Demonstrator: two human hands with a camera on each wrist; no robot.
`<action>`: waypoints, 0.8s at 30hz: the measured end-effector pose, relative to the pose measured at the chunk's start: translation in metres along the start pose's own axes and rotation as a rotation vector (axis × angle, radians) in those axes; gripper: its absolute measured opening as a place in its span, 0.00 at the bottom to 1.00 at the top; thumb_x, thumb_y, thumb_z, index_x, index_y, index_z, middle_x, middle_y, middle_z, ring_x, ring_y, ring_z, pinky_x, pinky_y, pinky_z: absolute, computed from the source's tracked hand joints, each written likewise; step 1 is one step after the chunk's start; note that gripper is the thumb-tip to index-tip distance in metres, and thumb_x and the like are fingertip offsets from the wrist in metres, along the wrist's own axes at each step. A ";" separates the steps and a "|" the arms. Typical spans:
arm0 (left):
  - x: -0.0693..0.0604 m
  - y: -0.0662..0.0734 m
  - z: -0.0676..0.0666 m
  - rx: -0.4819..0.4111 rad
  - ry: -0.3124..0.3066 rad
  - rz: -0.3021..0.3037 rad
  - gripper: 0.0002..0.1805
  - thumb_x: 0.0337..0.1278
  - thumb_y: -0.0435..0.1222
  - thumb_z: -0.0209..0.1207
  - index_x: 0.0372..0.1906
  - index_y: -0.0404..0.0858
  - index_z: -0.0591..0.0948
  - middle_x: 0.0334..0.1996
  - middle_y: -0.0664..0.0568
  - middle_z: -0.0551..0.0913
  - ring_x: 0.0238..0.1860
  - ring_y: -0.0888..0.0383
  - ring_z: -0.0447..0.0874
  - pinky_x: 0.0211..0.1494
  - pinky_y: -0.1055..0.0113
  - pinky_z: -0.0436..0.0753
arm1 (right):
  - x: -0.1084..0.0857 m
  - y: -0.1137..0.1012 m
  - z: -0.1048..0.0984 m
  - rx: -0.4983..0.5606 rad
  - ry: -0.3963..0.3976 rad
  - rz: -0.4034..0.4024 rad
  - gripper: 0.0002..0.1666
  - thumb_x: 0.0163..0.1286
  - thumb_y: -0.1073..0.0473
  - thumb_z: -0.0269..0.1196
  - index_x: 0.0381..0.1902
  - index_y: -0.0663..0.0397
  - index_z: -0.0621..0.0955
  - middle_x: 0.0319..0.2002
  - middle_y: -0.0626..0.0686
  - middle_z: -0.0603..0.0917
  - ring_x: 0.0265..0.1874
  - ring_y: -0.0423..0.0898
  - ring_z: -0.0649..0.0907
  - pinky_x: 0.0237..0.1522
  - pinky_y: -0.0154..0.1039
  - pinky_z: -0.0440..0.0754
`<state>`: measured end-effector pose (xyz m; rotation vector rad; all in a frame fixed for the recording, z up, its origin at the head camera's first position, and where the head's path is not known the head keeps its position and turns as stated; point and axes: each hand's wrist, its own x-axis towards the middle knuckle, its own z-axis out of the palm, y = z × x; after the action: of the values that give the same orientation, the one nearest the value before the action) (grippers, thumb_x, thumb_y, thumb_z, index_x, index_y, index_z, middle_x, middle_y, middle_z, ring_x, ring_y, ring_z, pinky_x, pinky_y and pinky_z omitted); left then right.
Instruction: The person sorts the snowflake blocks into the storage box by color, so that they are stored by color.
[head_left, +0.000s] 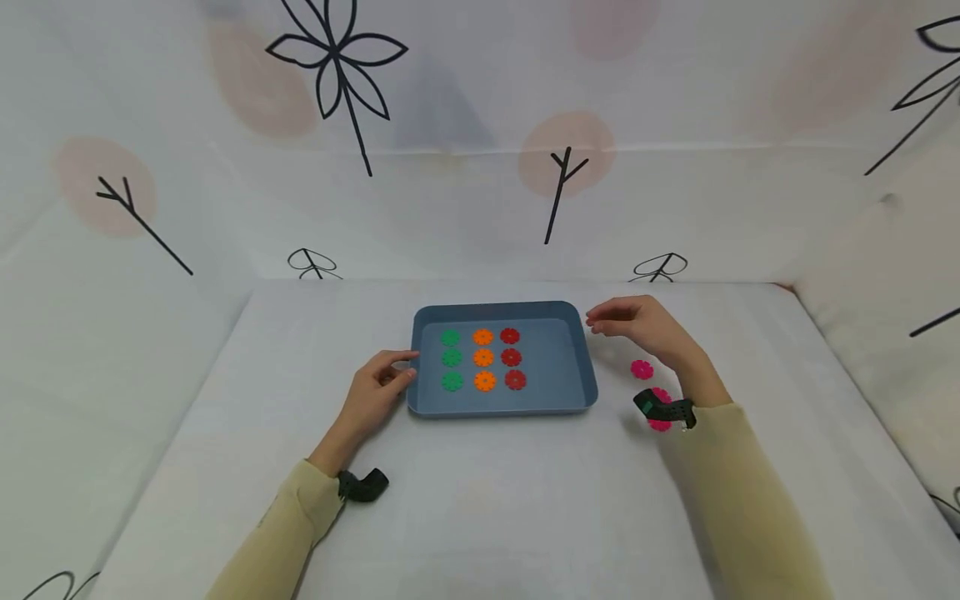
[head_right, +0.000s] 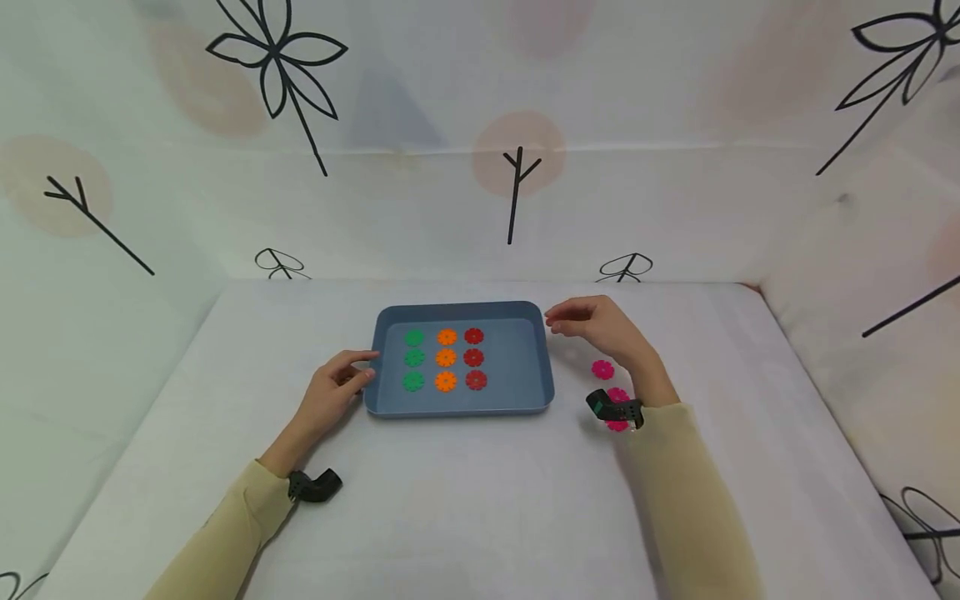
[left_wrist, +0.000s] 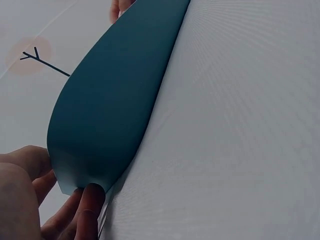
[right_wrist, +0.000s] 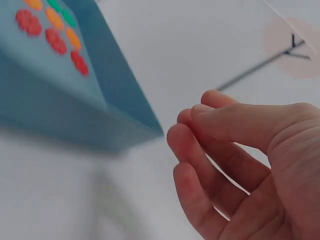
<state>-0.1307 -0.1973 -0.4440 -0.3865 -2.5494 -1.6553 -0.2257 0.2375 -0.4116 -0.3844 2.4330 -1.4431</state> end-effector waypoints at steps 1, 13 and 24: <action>0.000 0.000 0.000 0.000 0.000 0.000 0.17 0.68 0.31 0.61 0.58 0.30 0.81 0.49 0.35 0.80 0.39 0.50 0.81 0.39 0.72 0.76 | -0.003 0.004 -0.004 -0.019 0.011 0.013 0.22 0.73 0.56 0.63 0.59 0.63 0.80 0.52 0.62 0.84 0.51 0.59 0.82 0.54 0.49 0.79; -0.001 0.000 0.000 0.010 0.000 0.000 0.17 0.69 0.32 0.60 0.59 0.30 0.81 0.48 0.34 0.80 0.39 0.48 0.81 0.39 0.71 0.76 | -0.050 0.054 -0.028 -0.221 0.046 0.161 0.23 0.69 0.56 0.66 0.59 0.60 0.80 0.57 0.63 0.78 0.55 0.58 0.75 0.44 0.32 0.79; -0.001 -0.001 0.000 0.002 0.001 -0.005 0.17 0.69 0.32 0.60 0.59 0.30 0.80 0.49 0.35 0.80 0.38 0.50 0.80 0.39 0.72 0.76 | -0.058 0.066 -0.032 -0.179 0.004 0.154 0.26 0.64 0.59 0.71 0.58 0.60 0.81 0.56 0.63 0.78 0.49 0.55 0.73 0.40 0.32 0.78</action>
<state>-0.1303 -0.1976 -0.4448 -0.3790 -2.5529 -1.6538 -0.1892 0.3150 -0.4489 -0.2252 2.5411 -1.1692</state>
